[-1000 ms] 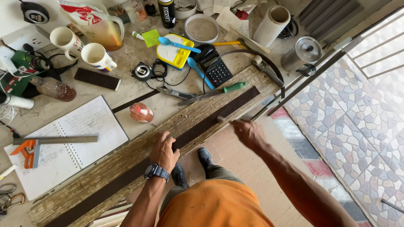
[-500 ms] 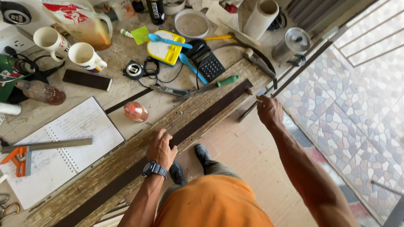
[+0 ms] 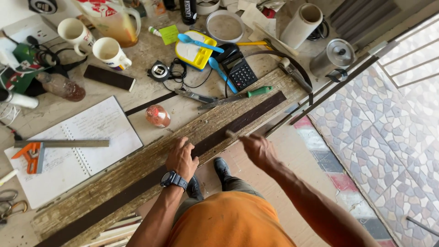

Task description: Applying glue to a wooden strip and cleaning the excess glue from the edges using a small tool in a workshop.

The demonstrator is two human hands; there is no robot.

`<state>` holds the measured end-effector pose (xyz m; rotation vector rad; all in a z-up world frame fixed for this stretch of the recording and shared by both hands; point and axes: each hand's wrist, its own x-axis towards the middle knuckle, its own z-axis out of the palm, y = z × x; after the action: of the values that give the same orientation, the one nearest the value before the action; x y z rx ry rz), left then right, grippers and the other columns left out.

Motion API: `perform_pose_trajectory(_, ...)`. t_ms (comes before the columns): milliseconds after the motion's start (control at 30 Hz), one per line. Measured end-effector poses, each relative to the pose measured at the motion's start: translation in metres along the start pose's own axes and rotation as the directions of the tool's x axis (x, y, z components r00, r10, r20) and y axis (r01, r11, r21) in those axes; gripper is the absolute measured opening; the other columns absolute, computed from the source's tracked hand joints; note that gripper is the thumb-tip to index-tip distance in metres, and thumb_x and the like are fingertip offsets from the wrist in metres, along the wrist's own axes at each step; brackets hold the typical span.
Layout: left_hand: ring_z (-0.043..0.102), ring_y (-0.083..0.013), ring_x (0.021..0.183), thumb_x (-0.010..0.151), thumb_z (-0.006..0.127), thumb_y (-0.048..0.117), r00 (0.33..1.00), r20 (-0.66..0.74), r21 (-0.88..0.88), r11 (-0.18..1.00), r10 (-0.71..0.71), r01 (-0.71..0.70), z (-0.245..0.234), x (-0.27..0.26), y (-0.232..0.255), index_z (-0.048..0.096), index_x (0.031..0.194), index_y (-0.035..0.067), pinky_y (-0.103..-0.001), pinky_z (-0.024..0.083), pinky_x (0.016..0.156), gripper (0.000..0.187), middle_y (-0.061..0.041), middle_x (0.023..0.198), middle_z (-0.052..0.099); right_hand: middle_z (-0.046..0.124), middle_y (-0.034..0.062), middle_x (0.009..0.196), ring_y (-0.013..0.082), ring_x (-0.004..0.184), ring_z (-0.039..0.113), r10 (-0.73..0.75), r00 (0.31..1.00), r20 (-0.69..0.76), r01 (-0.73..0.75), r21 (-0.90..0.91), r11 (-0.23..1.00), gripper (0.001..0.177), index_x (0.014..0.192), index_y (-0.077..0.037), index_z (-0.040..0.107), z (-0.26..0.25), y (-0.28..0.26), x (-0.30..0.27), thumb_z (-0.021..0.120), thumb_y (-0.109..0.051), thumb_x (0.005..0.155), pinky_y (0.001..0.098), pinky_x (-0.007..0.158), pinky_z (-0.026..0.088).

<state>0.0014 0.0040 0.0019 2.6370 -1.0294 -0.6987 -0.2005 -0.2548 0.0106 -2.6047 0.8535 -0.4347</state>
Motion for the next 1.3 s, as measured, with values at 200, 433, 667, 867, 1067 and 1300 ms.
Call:
perform_pose_trajectory(200, 0.058, -0.0320, 0.132, 0.083, 0.075, 0.028, 0.994, -0.071, 0.030, 0.996, 0.081, -0.079, -0.003, -0.004, 0.000, 0.069, 0.115, 0.013, -0.045, 0.052, 0.107, 0.036, -0.009, 0.144, 0.055, 0.076, 0.0081, 0.078, 0.0315, 0.073, 0.075, 0.172, 0.985, 0.018, -0.171, -0.042, 0.984, 0.023, 0.108, -0.025, 0.080, 0.004, 0.024, -0.005, 0.063, -0.023, 0.092, 0.0469, 0.063, 0.059)
perform_pose_trajectory(433, 0.058, -0.0307, 0.130, 0.085, 0.073, 0.029, 0.995, -0.030, 0.025, 0.995, 0.095, -0.094, -0.010, -0.012, 0.001, 0.065, 0.119, 0.013, -0.044, 0.049, 0.108, 0.039, -0.007, 0.146, 0.049, 0.070, -0.0030, 0.075, 0.0183, 0.067, 0.070, -0.066, 0.975, 0.210, 0.079, -0.053, 0.995, 0.026, 0.112, -0.035, 0.074, 0.043, -0.076, -0.053, 0.059, -0.021, 0.096, 0.0347, 0.053, 0.057)
perform_pose_trajectory(667, 0.059, -0.0279, 0.128, 0.079, 0.076, 0.030, 0.981, -0.135, 0.072, 0.989, 0.138, -0.129, -0.005, -0.010, -0.001, 0.066, 0.115, 0.015, -0.045, 0.051, 0.103, 0.040, -0.004, 0.139, 0.053, 0.071, -0.0041, 0.093, 0.0266, 0.079, 0.075, 0.195, 0.959, 0.204, -0.153, -0.204, 0.967, 0.022, 0.116, -0.040, 0.072, 0.034, -0.039, -0.032, 0.059, -0.039, 0.099, 0.0445, 0.066, 0.064)
perform_pose_trajectory(867, 0.060, -0.0296, 0.124, 0.075, 0.080, 0.029, 0.972, -0.179, 0.042, 0.989, 0.150, -0.145, 0.000, -0.009, -0.006, 0.064, 0.113, 0.016, -0.047, 0.050, 0.104, 0.043, -0.003, 0.137, 0.053, 0.057, -0.0044, 0.088, 0.0186, 0.074, 0.063, -0.307, 0.943, 0.126, 0.246, -0.887, 0.390, 0.029, 0.123, -0.028, 0.061, 0.110, -0.042, -0.057, 0.053, -0.021, 0.096, 0.0357, 0.064, 0.053)
perform_pose_trajectory(1067, 0.050, -0.0262, 0.135, 0.077, 0.079, 0.029, 0.975, -0.148, 0.074, 0.985, 0.167, -0.158, 0.003, -0.007, -0.009, 0.065, 0.114, 0.015, -0.042, 0.048, 0.104, 0.041, -0.004, 0.136, 0.052, 0.075, 0.0055, 0.077, 0.0236, 0.069, 0.072, 0.188, 0.977, -0.102, -0.209, -0.263, 0.942, 0.028, 0.128, -0.024, 0.077, 0.000, -0.020, -0.004, 0.065, -0.021, 0.103, 0.0331, 0.058, 0.058)
perform_pose_trajectory(1300, 0.050, -0.0285, 0.135, 0.080, 0.076, 0.026, 0.966, -0.129, 0.064, 0.974, 0.226, -0.219, 0.005, -0.005, -0.014, 0.054, 0.121, 0.013, -0.044, 0.049, 0.103, 0.048, -0.009, 0.134, 0.054, 0.074, 0.0064, 0.081, 0.0270, 0.070, 0.069, 0.349, 0.912, -0.216, -0.365, -0.037, 0.930, 0.034, 0.126, -0.022, 0.075, -0.031, 0.027, -0.052, 0.076, -0.014, 0.093, 0.0404, 0.059, 0.051)
